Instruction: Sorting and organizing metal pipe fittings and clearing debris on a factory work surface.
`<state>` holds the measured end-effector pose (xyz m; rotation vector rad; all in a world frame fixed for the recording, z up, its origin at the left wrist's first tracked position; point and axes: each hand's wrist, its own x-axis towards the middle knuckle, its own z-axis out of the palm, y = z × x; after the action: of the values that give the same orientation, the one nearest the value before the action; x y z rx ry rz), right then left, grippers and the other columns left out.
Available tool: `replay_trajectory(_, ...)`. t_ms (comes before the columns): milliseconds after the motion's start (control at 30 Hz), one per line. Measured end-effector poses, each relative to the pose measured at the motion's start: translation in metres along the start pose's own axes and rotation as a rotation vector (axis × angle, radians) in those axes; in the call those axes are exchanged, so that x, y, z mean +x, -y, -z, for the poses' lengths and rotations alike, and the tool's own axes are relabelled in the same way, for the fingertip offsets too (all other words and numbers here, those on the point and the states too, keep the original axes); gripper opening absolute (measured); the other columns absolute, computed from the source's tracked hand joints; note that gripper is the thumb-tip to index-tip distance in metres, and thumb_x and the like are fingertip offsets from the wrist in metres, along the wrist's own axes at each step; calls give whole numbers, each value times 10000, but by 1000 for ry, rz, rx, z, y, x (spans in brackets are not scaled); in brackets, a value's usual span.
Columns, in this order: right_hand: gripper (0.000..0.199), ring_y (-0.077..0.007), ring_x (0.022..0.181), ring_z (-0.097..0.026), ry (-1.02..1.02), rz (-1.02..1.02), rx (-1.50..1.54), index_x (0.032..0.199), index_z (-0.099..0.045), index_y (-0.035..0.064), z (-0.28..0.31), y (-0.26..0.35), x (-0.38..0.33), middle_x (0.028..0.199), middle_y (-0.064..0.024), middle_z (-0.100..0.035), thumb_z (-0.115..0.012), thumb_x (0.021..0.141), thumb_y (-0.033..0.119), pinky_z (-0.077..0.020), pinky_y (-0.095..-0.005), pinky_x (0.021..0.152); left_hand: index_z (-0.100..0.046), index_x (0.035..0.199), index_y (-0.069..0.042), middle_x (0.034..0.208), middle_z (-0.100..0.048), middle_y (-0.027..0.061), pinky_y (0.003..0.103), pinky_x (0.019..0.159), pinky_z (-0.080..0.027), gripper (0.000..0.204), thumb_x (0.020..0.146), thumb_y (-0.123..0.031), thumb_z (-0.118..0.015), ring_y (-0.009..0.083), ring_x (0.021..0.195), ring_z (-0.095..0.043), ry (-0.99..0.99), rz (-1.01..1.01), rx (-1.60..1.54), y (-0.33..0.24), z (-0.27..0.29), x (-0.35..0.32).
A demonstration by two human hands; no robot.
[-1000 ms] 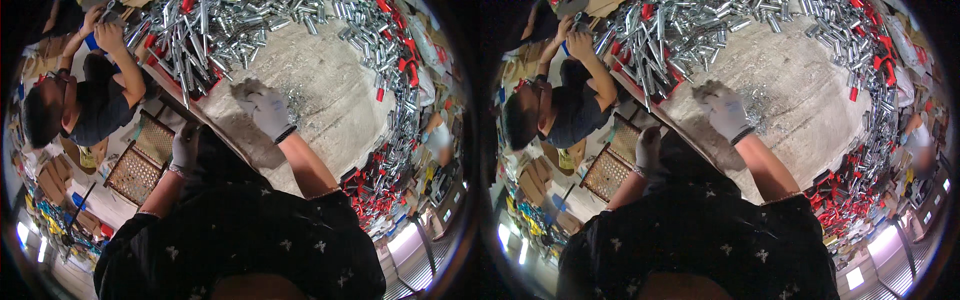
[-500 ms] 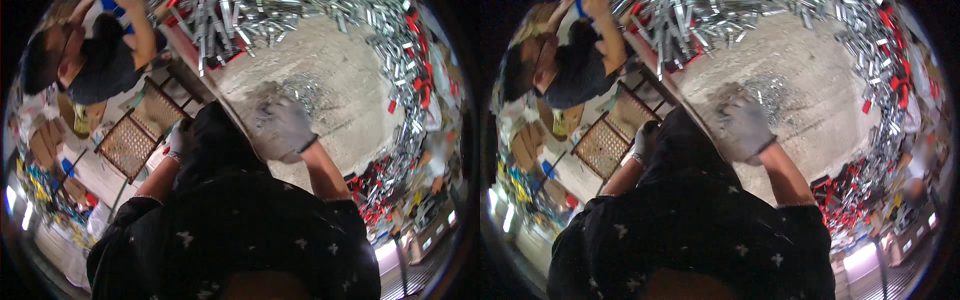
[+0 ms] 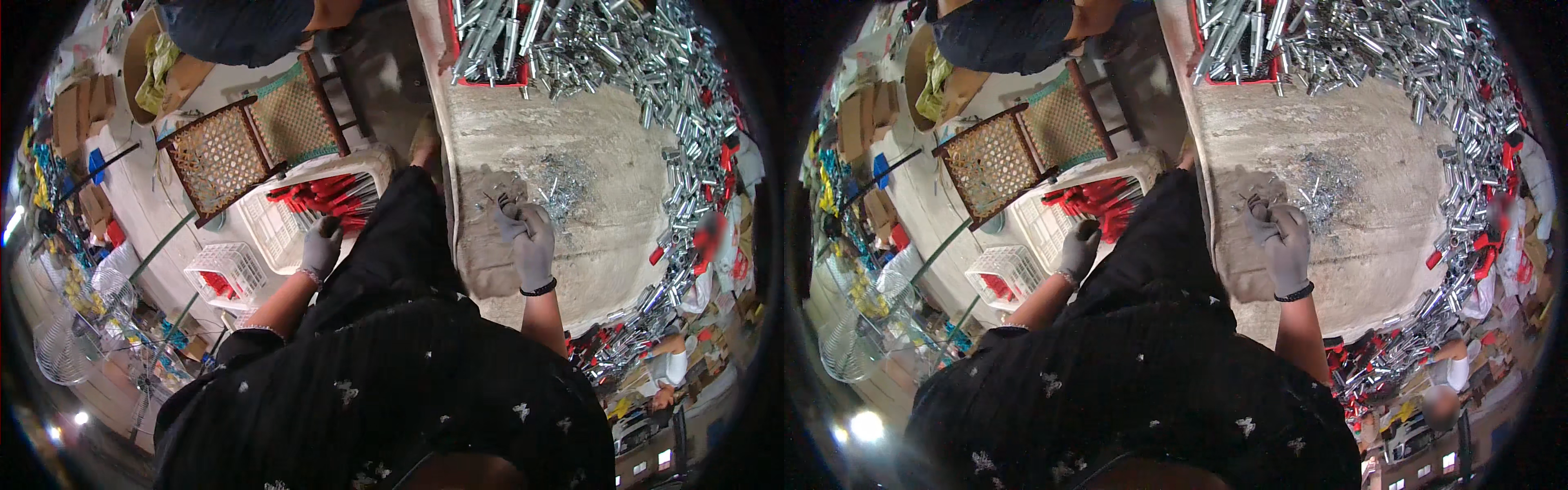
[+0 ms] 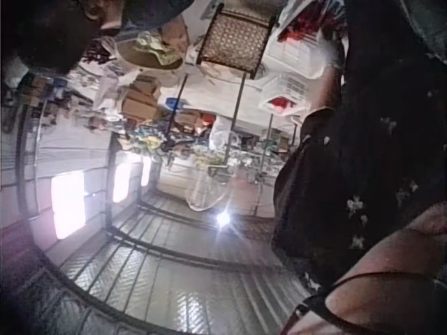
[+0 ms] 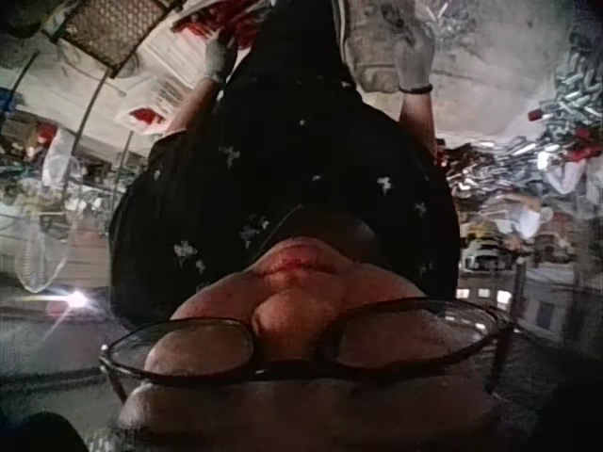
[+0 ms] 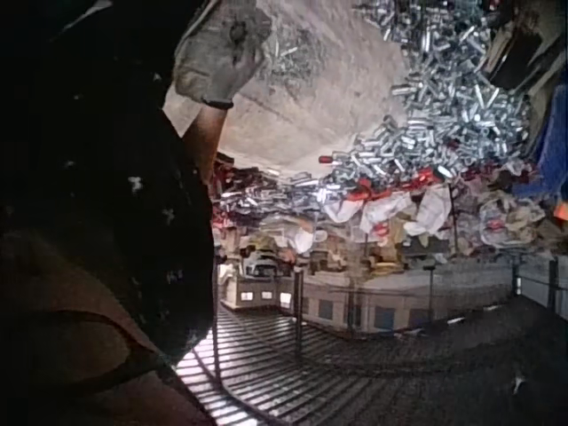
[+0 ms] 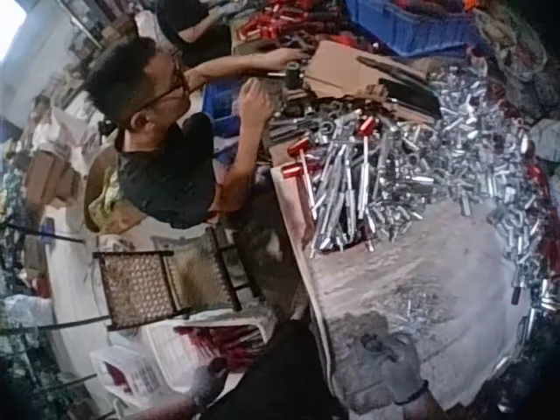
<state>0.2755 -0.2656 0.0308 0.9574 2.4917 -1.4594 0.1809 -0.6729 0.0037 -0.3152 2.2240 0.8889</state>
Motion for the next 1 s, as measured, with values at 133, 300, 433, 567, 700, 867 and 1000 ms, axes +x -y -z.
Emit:
replay_trajectory(133,236,-209,868,-606,-36,-17,153,941,-680,-25,-9,6,14,916,-101,-624,-534,773,-105,-487,-298,799,-663,1099,39,1042,-713,186,341,872,-531,222,912,-79,-639,242,997,-693,-10,34,36,15,4,3)
replay_trajectory(300,178,-206,884,-609,-102,97,26,932,-673,-17,9,31,24,891,-109,-626,-552,806,-48,-477,-299,792,-670,1100,27,1034,-710,168,344,876,-525,222,908,-80,-640,250,986,-686,16,-46,-7,-7,-8,18)
replay_trajectory(433,120,-249,927,-626,-377,-148,-23,916,-658,-9,40,6,35,933,-144,-646,-609,836,65,-485,-344,831,-648,1136,29,1046,-711,116,324,906,-507,232,929,-76,-633,191,992,-664,84,-259,-17,-51,-16,37)
replay_trajectory(567,265,-328,952,-632,-808,-190,-142,1077,-698,32,94,-47,85,1028,-190,-655,-615,854,150,-491,-403,864,-665,1066,9,976,-692,146,347,847,-516,180,908,-66,-621,244,944,-671,216,-505,112,-144,-45,52)
replay_trajectory(700,346,-415,1104,-561,-659,-220,-248,1149,-692,55,116,-85,129,1106,-249,-635,-540,839,70,-445,-478,975,-667,1069,11,963,-700,146,349,825,-520,182,913,-79,-640,240,913,-674,296,-631,-2,-180,-96,62)
replay_trajectory(867,265,-381,1101,-580,-105,55,-412,1088,-712,81,82,-40,104,1067,-189,-665,-566,866,74,-458,-458,1000,-673,1102,-6,913,-685,61,284,773,-506,191,936,-97,-651,119,854,-626,439,-433,112,-163,-118,41)
replay_trajectory(1000,237,-341,955,-649,-205,286,-257,973,-732,70,80,-32,63,978,-125,-698,-538,844,30,-522,-433,885,-673,1110,-3,896,-674,55,280,765,-503,207,934,-109,-656,117,843,-620,490,-455,213,-177,-118,23)
